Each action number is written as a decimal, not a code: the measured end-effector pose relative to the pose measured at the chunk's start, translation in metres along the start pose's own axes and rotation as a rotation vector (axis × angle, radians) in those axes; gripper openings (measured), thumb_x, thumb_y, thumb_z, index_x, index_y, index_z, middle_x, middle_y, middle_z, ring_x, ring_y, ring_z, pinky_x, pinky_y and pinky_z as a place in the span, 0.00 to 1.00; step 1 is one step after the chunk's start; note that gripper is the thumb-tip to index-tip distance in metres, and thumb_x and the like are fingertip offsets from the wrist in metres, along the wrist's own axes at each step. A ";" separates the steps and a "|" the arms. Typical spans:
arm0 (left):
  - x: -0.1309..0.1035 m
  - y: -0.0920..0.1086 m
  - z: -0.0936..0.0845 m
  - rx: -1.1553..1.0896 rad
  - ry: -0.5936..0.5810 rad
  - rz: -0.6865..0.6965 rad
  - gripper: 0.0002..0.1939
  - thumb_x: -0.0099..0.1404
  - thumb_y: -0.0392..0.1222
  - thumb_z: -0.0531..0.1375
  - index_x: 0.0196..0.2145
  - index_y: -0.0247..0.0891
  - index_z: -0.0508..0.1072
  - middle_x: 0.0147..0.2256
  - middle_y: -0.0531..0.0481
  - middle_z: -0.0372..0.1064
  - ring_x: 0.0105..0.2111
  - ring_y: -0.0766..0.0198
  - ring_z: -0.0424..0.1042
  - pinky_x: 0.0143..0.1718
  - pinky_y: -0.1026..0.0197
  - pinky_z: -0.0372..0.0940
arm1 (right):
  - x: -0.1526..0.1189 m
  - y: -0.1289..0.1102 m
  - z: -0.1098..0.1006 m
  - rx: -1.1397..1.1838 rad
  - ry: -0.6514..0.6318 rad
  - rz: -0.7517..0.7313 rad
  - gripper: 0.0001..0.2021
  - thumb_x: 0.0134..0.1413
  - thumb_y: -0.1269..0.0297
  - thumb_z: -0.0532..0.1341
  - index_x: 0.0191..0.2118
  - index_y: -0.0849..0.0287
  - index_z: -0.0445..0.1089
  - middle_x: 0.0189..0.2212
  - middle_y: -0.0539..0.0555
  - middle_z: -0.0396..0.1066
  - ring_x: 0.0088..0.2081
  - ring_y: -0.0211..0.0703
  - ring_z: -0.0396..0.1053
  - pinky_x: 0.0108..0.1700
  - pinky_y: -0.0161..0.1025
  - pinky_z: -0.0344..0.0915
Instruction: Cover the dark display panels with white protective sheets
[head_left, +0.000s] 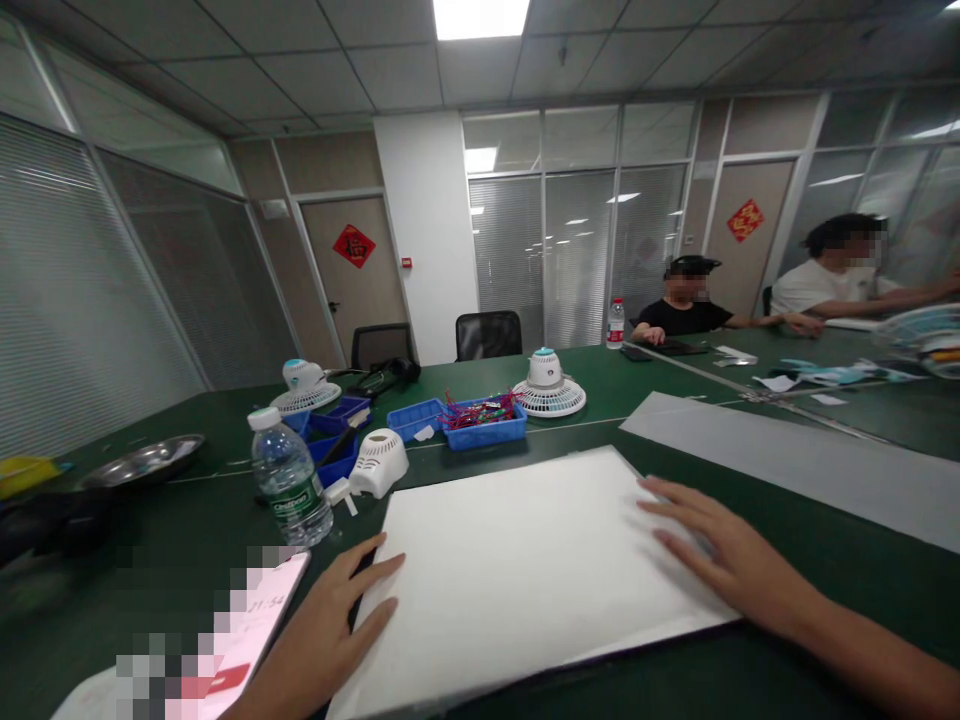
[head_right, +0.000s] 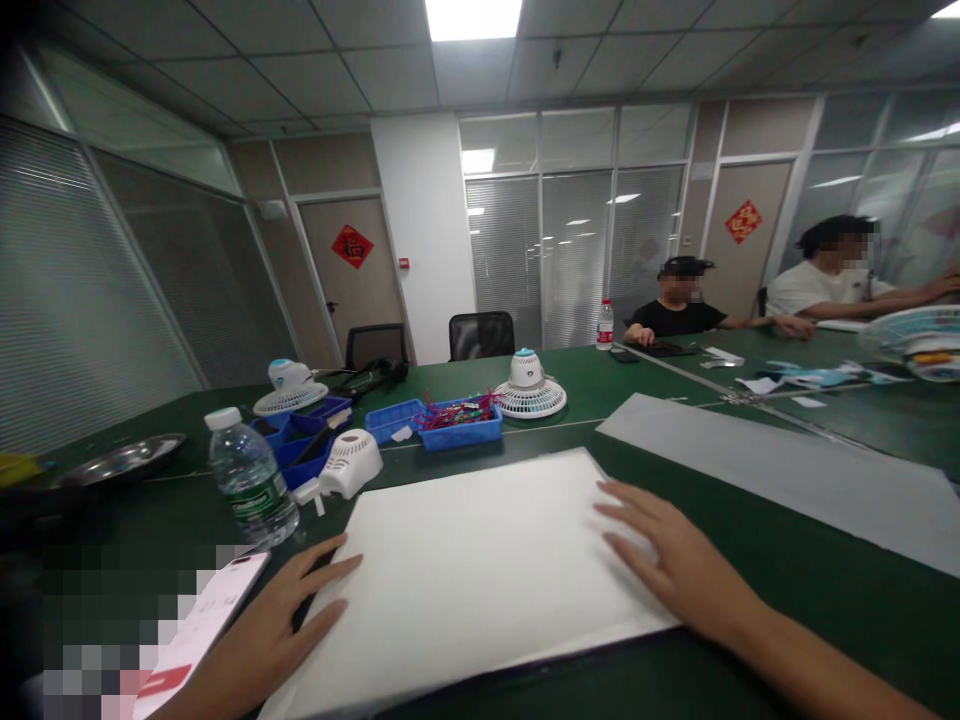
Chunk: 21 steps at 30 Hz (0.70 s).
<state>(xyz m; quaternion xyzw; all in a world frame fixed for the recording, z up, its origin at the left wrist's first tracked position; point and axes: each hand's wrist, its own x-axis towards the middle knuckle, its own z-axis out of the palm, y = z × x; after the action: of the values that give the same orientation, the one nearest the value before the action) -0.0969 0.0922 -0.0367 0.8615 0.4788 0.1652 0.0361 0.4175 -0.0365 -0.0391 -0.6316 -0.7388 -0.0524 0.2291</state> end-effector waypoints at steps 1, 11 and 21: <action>0.000 -0.001 0.000 -0.005 0.006 0.002 0.22 0.69 0.54 0.55 0.59 0.56 0.71 0.66 0.50 0.62 0.62 0.47 0.66 0.61 0.42 0.64 | 0.001 0.028 0.001 -0.086 0.050 0.086 0.24 0.66 0.49 0.53 0.62 0.50 0.67 0.68 0.56 0.56 0.68 0.56 0.55 0.66 0.61 0.54; -0.004 -0.007 -0.005 -0.104 0.050 -0.041 0.19 0.70 0.47 0.53 0.55 0.53 0.76 0.64 0.49 0.65 0.61 0.48 0.67 0.60 0.41 0.65 | -0.027 0.189 -0.006 -0.293 0.025 0.358 0.26 0.63 0.48 0.53 0.56 0.60 0.74 0.49 0.68 0.76 0.47 0.62 0.75 0.49 0.55 0.69; -0.005 -0.006 -0.007 -0.085 0.073 -0.051 0.19 0.70 0.49 0.54 0.55 0.52 0.76 0.62 0.51 0.67 0.61 0.49 0.68 0.59 0.43 0.66 | -0.015 0.138 -0.015 -0.360 -0.032 0.285 0.23 0.63 0.55 0.51 0.52 0.60 0.76 0.47 0.64 0.76 0.46 0.57 0.75 0.48 0.51 0.71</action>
<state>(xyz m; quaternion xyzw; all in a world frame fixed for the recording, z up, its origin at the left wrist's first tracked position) -0.1067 0.0905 -0.0328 0.8400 0.4943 0.2160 0.0594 0.5553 -0.0280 -0.0614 -0.7610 -0.6244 -0.1405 0.1063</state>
